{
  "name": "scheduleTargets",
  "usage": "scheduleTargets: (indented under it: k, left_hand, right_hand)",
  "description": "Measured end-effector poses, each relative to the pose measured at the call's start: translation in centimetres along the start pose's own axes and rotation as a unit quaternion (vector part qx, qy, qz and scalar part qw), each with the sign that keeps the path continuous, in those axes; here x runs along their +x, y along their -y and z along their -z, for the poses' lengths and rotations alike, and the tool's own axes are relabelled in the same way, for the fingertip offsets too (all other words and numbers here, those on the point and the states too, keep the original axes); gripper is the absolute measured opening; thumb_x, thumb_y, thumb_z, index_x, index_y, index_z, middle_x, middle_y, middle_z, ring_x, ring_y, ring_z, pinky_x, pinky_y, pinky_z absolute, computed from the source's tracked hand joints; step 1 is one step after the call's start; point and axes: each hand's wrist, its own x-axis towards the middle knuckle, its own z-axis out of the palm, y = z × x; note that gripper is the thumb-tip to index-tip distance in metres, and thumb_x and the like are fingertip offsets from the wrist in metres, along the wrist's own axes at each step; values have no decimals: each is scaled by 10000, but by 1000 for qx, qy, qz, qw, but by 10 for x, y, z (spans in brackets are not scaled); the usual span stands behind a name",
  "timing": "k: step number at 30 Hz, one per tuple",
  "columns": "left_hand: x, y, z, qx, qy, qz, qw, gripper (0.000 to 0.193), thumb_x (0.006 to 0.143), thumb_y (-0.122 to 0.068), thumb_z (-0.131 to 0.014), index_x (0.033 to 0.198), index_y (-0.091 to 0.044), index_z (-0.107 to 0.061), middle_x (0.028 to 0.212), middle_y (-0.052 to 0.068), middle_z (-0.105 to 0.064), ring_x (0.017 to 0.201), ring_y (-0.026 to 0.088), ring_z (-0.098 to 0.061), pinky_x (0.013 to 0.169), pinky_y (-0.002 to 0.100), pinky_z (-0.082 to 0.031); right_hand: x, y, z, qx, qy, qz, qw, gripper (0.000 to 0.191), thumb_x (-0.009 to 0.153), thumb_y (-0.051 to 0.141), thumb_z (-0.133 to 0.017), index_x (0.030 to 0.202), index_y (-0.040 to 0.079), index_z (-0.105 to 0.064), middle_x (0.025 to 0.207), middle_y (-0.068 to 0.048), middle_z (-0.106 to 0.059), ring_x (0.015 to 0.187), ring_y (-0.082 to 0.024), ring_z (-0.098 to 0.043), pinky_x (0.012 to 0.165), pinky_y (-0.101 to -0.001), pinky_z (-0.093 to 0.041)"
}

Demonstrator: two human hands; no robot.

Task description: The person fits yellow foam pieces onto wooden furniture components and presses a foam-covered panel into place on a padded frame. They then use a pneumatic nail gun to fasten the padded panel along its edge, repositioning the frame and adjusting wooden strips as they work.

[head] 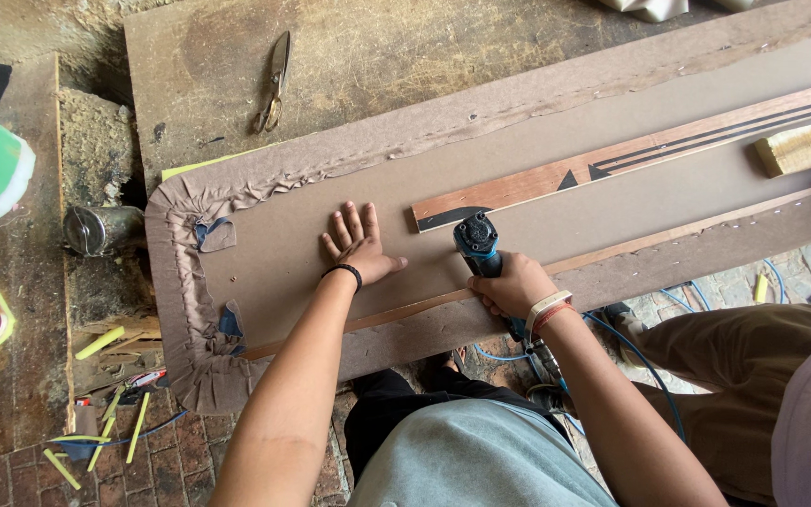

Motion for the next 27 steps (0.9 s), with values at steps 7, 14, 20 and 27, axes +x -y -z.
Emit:
scheduleTargets:
  k: [7,14,20,27]
  left_hand:
    - [0,-2,1,0,1,2,1000,1325,803,-588,-753,1613,-200,221,1663,152,342,1521,355,337,1199,630,160]
    - [-6,-2,7,-4,5,5,1000,1323,804,-578,-761,1617,-191,208,1668,158,330,1532,362,317,1208,628,146]
    - [-10,1,9,-1,5,-15,1000,1297,823,-581,-749,1620,-167,186,1669,186,317,1535,394,298,1208,644,120]
    - [-11,10,4,14,2,-52,999,1286,840,-610,-723,1617,-144,191,1653,241,314,1523,457,290,1180,695,97]
  right_hand:
    - [4,-2,-2,-16,3,-11,1000,222,864,225,-763,830,12,-709,641,-72,-712,535,-145,-670,533,-296,-566]
    - [1,1,-3,-4,-2,-9,1000,219,860,208,-762,819,2,-698,628,-74,-704,524,-150,-662,520,-306,-560]
    - [-2,2,-5,5,-16,-6,1000,236,856,201,-770,789,-7,-681,612,-65,-686,510,-149,-648,519,-312,-549]
    - [-13,1,-12,28,-32,-17,999,201,853,191,-771,822,7,-696,614,-47,-662,508,-136,-618,519,-311,-535]
